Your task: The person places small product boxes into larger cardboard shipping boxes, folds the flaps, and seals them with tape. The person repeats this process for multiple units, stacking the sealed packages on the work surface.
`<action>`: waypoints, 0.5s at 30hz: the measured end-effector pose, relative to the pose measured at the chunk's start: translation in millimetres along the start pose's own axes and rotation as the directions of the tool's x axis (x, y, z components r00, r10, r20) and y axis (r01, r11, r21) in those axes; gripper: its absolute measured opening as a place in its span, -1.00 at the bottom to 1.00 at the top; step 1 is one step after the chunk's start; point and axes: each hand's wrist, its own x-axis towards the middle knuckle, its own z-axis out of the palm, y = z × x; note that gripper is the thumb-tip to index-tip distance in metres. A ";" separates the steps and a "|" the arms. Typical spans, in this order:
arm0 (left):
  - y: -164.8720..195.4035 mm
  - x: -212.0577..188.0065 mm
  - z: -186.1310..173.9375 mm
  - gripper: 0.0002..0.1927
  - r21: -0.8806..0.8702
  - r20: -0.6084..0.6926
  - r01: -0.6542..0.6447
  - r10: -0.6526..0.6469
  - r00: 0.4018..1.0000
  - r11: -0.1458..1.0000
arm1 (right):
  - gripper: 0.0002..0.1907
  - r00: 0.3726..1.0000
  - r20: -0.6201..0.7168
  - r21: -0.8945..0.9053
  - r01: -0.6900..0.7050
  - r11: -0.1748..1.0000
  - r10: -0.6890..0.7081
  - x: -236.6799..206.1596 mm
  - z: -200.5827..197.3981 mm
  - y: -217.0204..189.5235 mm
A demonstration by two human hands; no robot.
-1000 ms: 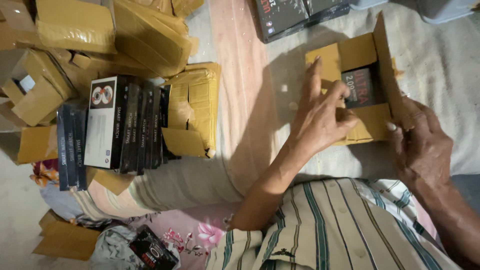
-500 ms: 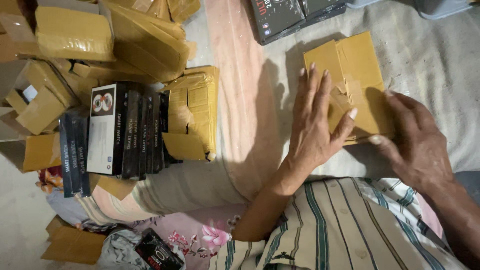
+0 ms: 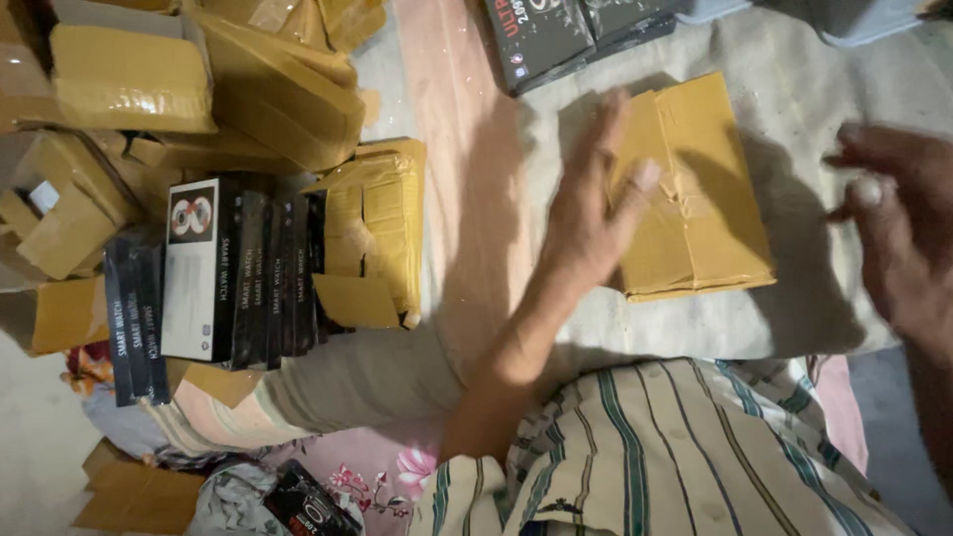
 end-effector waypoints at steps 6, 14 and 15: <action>-17.7 64.2 12.3 -0.58 -0.326 -0.150 0.029 -0.082 0.985 0.945 | -0.78 0.995 -0.099 -0.121 0.013 0.993 -0.025 90.0 -16.1 36.7; -86.8 159.7 111.4 -0.58 -0.943 0.104 0.212 -0.378 0.920 0.255 | -0.77 0.925 0.116 -0.620 0.351 0.702 -0.360 229.1 9.1 63.8; -90.5 168.8 121.3 -0.55 -0.967 0.102 0.183 -0.388 0.916 0.177 | -0.76 0.947 0.106 -0.637 0.299 0.710 -0.304 240.6 14.4 67.8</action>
